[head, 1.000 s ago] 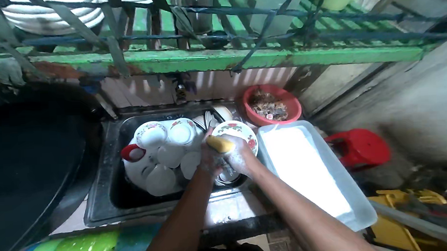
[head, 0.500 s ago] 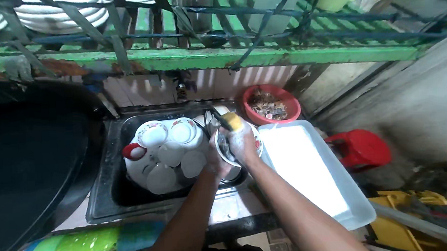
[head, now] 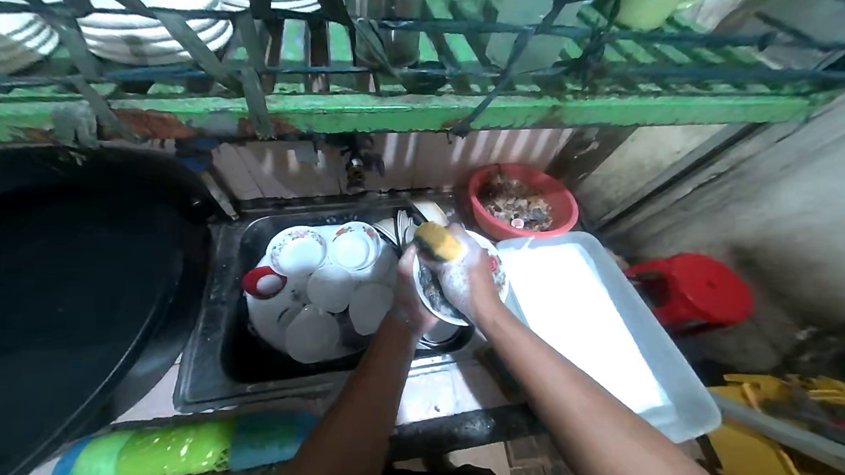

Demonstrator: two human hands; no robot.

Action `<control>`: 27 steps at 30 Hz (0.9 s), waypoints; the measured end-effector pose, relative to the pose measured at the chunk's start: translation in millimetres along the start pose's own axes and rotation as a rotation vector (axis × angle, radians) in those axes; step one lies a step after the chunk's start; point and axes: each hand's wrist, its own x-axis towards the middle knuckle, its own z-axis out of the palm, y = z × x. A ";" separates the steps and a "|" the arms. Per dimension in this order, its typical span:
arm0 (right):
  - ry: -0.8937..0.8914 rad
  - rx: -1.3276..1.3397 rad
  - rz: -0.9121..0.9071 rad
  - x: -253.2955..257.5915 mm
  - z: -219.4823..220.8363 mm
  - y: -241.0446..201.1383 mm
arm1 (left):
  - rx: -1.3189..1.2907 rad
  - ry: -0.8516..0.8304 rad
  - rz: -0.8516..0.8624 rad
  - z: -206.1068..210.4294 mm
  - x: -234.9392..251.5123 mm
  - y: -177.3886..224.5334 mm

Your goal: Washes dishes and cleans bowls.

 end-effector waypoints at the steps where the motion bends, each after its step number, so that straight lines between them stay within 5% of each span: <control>1: 0.053 0.015 0.031 1.7 3.1 0.7 | 0.005 0.020 0.015 3.4 0.7 0.1; 3: 0.018 0.043 0.016 0.5 1.1 3.1 | 0.018 0.014 0.007 -0.5 1.6 2.0; 7: -0.295 -0.040 -0.312 -6.9 -0.9 15.4 | 0.050 -0.223 -0.096 -25.1 13.6 28.0; 9: -0.145 -0.136 -0.304 -7.5 3.4 11.6 | 0.075 -0.157 -0.081 -13.3 13.1 31.2; 12: 0.140 -0.163 -0.042 5.0 10.5 6.5 | 0.193 0.067 0.103 10.3 3.9 11.7; 14: 0.160 -0.087 0.055 6.8 10.9 11.8 | 0.232 0.139 0.143 11.7 -0.4 0.6; 18: -0.236 -0.079 -0.306 -4.7 3.3 30.3 | 0.164 -0.033 -0.105 -18.0 8.8 29.3; 20: -0.251 -0.178 -0.433 -6.8 8.7 35.5 | 0.224 -0.073 -0.197 -20.4 12.9 41.2; 25: 0.140 -0.214 0.027 -5.2 21.8 24.6 | 0.445 0.135 0.128 -1.2 0.2 4.6; 27: 0.153 -0.102 0.084 -5.3 21.6 28.7 | 0.442 0.165 0.130 -7.9 -2.5 -5.5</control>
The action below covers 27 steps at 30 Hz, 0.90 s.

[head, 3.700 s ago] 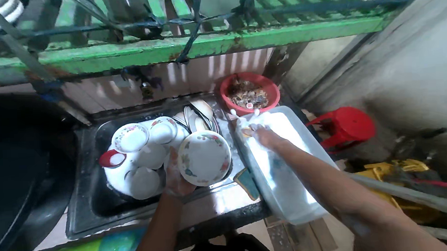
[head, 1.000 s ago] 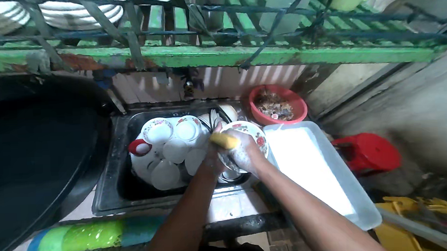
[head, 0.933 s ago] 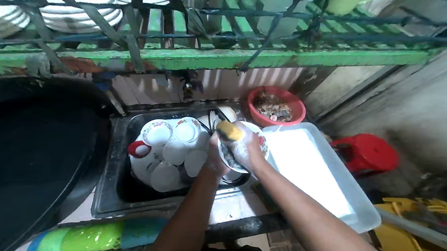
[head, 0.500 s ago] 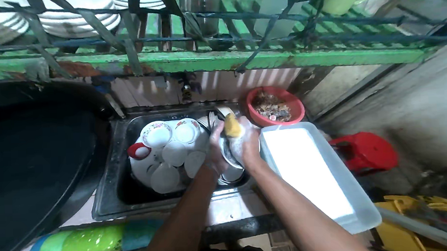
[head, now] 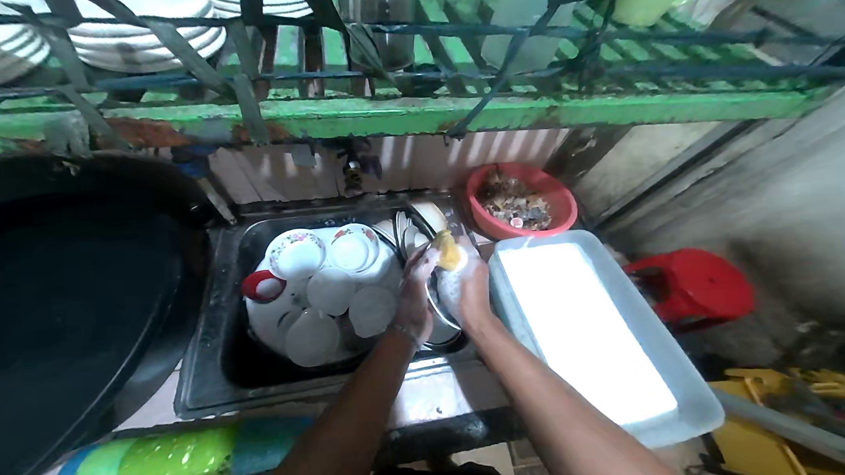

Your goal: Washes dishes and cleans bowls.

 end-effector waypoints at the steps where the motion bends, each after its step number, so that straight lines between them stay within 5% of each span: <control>1: -0.062 0.050 -0.057 -1.7 -3.2 4.3 | -0.045 -0.006 -0.048 -5.6 0.6 1.2; 5: -0.500 0.006 -0.576 -5.8 -5.8 26.8 | -0.116 -0.313 -0.343 -45.0 25.4 17.7; 8: -0.434 -0.116 -0.725 -7.6 -2.4 29.1 | -0.096 -0.385 -0.515 -42.5 23.4 27.5; 12: -0.179 -0.306 -0.394 -18.1 1.4 23.2 | 0.028 -0.123 -0.348 -25.3 8.4 15.9; 15: -0.112 -0.219 -0.033 -14.4 1.8 10.7 | 0.091 -0.127 -0.183 -20.4 0.5 8.7; 19: 0.068 0.000 0.137 -7.1 6.6 10.2 | 0.218 -0.211 -0.104 -28.8 -3.5 1.5; 24: -0.165 0.195 0.064 -4.4 1.5 -1.9 | 0.267 -0.077 -0.158 -25.5 -3.1 8.9; 27: -0.083 0.102 -0.002 1.8 0.4 0.6 | 0.230 -0.103 -0.143 -27.4 -6.0 10.4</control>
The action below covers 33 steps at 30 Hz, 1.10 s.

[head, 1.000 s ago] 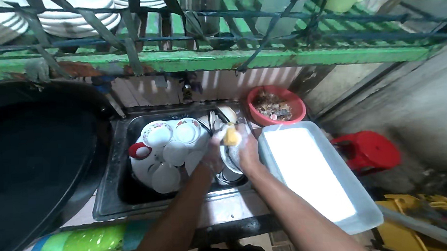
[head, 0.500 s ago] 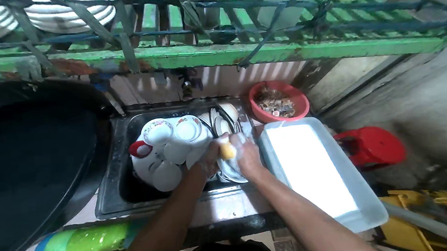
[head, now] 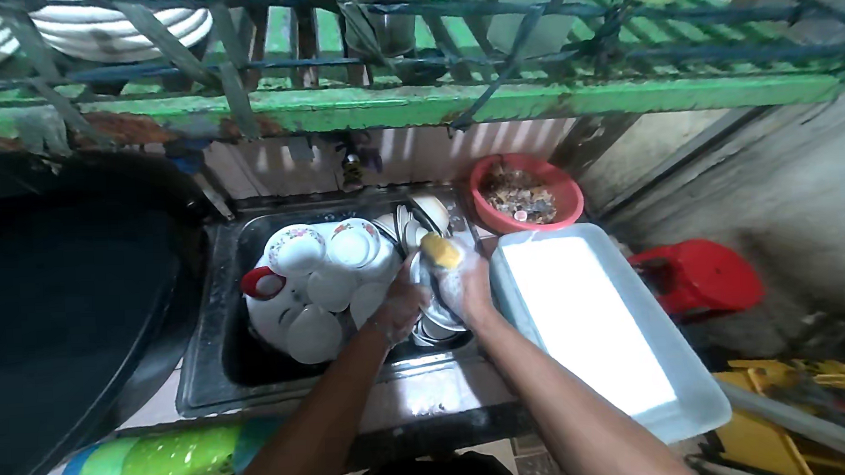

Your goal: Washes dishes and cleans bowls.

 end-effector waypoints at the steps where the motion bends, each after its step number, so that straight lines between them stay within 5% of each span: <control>1: 0.051 -0.014 0.016 2.8 1.5 0.4 | 0.031 -0.024 0.007 -1.9 -1.9 -0.3; 7: -0.287 0.043 -0.154 -1.6 -9.4 -2.0 | -0.056 -0.004 -0.153 -12.4 2.4 8.7; 11: 0.008 -0.031 0.019 8.9 -2.8 -5.6 | -0.083 -0.137 -0.054 -8.4 0.6 1.7; 16: -0.259 -0.036 -0.097 -1.0 -8.7 -11.3 | -0.112 0.010 -0.096 -6.9 -0.1 -0.8; 20: 0.024 -0.120 0.012 9.3 3.0 -6.6 | 0.064 0.033 -0.001 1.5 -4.3 -7.9; 23: -0.046 0.066 0.026 -1.0 6.3 -8.8 | 0.083 0.048 0.055 0.6 -1.9 -9.6; 26: -0.312 0.021 -0.158 -11.6 -1.7 -2.8 | 0.054 0.025 0.082 -11.1 -3.0 -1.0; 29: -0.524 -0.374 -0.383 -15.9 -21.2 7.6 | 0.190 -0.004 0.137 -21.8 -9.3 -1.0; 33: -0.472 -0.718 -0.646 -11.3 -45.4 21.9 | 0.439 0.045 0.128 -16.5 -15.3 7.8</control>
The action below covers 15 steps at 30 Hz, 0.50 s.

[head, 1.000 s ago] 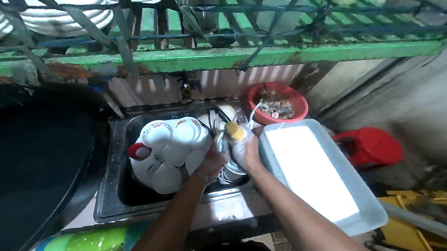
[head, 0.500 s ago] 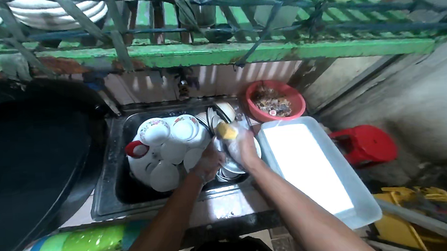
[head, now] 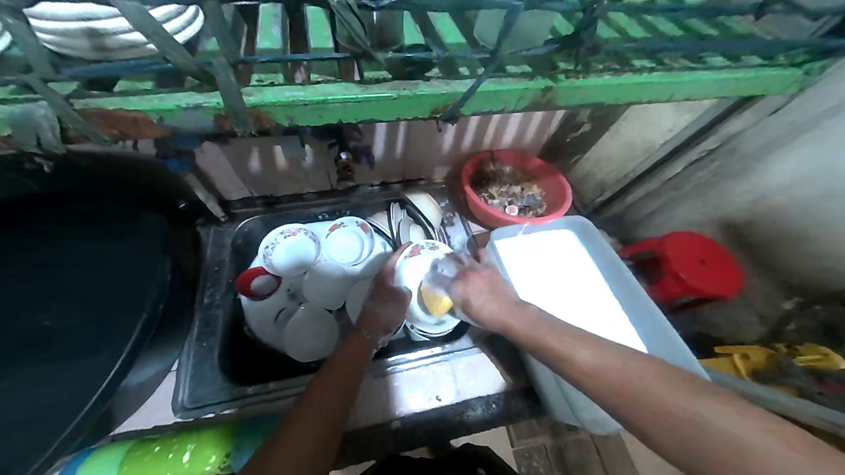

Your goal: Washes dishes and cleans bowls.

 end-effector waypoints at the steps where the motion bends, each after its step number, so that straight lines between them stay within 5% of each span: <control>1: 0.079 -0.028 -0.010 3.1 0.8 5.4 | 0.020 -0.008 -0.025 4.3 -1.4 4.5; 6: 0.292 -0.072 -0.024 19.3 7.3 6.1 | 0.242 0.043 -0.002 7.2 1.0 18.1; 11: -0.024 0.146 0.385 3.9 -2.8 -36.2 | 0.107 0.265 0.232 2.5 9.8 7.8; 15: -0.097 0.100 0.298 4.1 1.8 -39.0 | 0.186 0.368 0.093 11.3 11.2 6.9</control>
